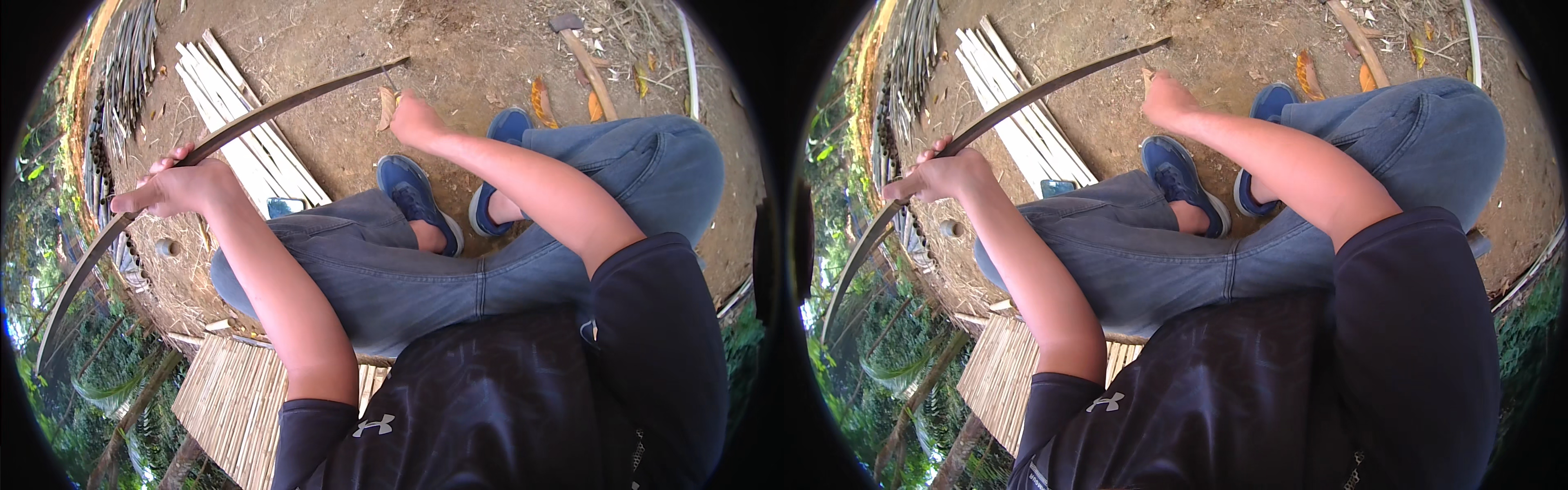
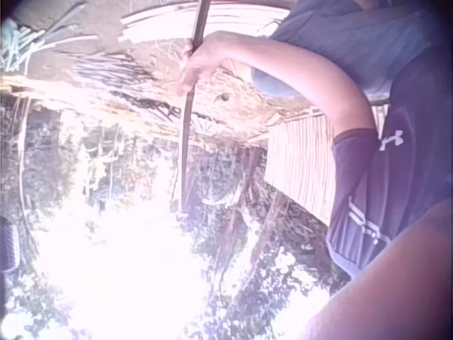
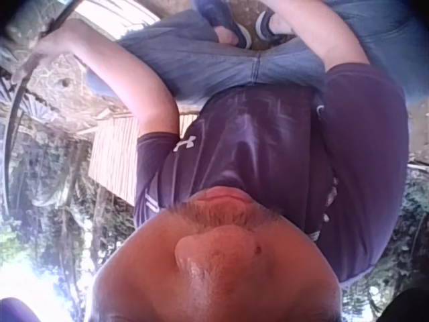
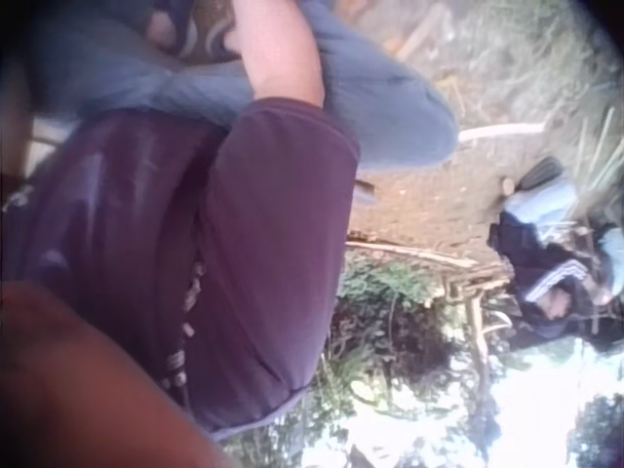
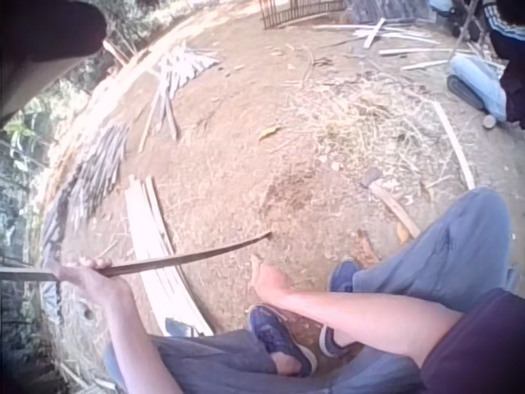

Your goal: The person shaves a long strip of wood using a small knife, alternating between different tools and checking the surface of the wood.

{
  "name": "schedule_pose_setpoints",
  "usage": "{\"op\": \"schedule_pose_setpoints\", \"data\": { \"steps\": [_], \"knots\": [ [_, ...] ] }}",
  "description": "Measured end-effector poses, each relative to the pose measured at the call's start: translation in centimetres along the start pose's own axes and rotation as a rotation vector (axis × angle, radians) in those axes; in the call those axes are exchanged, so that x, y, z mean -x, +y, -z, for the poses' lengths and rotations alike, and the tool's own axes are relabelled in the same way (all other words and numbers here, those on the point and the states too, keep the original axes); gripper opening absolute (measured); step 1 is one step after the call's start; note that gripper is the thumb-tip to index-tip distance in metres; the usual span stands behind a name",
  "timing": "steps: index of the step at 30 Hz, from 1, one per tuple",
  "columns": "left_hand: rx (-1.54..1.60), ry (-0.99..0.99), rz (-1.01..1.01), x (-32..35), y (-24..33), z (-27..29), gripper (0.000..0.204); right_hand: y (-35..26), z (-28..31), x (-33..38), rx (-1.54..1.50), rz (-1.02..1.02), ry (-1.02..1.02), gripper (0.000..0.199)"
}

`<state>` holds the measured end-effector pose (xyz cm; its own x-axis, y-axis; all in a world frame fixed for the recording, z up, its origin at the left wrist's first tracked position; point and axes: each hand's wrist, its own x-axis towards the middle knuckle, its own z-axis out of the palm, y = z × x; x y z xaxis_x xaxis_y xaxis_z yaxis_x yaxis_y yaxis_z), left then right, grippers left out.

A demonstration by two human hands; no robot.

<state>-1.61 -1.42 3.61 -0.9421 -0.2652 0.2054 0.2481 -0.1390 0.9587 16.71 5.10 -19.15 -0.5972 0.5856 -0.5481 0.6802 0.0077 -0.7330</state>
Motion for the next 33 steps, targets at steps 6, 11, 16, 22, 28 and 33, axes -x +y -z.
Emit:
{"op": "schedule_pose_setpoints", "data": {
  "steps": [6, 11, 16, 22, 28, 33],
  "knots": [
    [0.019, 0.014, 0.004, -1.1, -0.9, 0.8, 0.074, -4.0, 1.7, 1.6, 0.013, 0.133, -0.198, 0.052],
    [0.022, 0.017, 0.007, -1.8, -1.1, 1.2, 0.069, -3.3, 3.4, 1.1, 0.023, -0.011, -0.260, 0.049],
    [0.022, 0.006, -0.020, -1.4, -1.1, 1.0, 0.067, -1.2, 2.4, -0.5, 0.029, 0.017, -0.218, 0.042],
    [0.033, 0.014, -0.033, -1.1, -1.0, 0.9, 0.071, 0.1, 1.9, -2.0, 0.155, -0.040, -0.196, 0.046],
    [0.083, -0.006, -0.025, -2.0, -1.3, 1.2, 0.069, -0.6, 2.2, -2.1, 0.078, -0.046, -0.259, 0.047],
    [0.062, 0.026, -0.007, -2.0, -1.3, 1.0, 0.060, 1.8, 3.9, -3.8, 0.381, -0.061, -0.235, 0.050]
  ]
}}
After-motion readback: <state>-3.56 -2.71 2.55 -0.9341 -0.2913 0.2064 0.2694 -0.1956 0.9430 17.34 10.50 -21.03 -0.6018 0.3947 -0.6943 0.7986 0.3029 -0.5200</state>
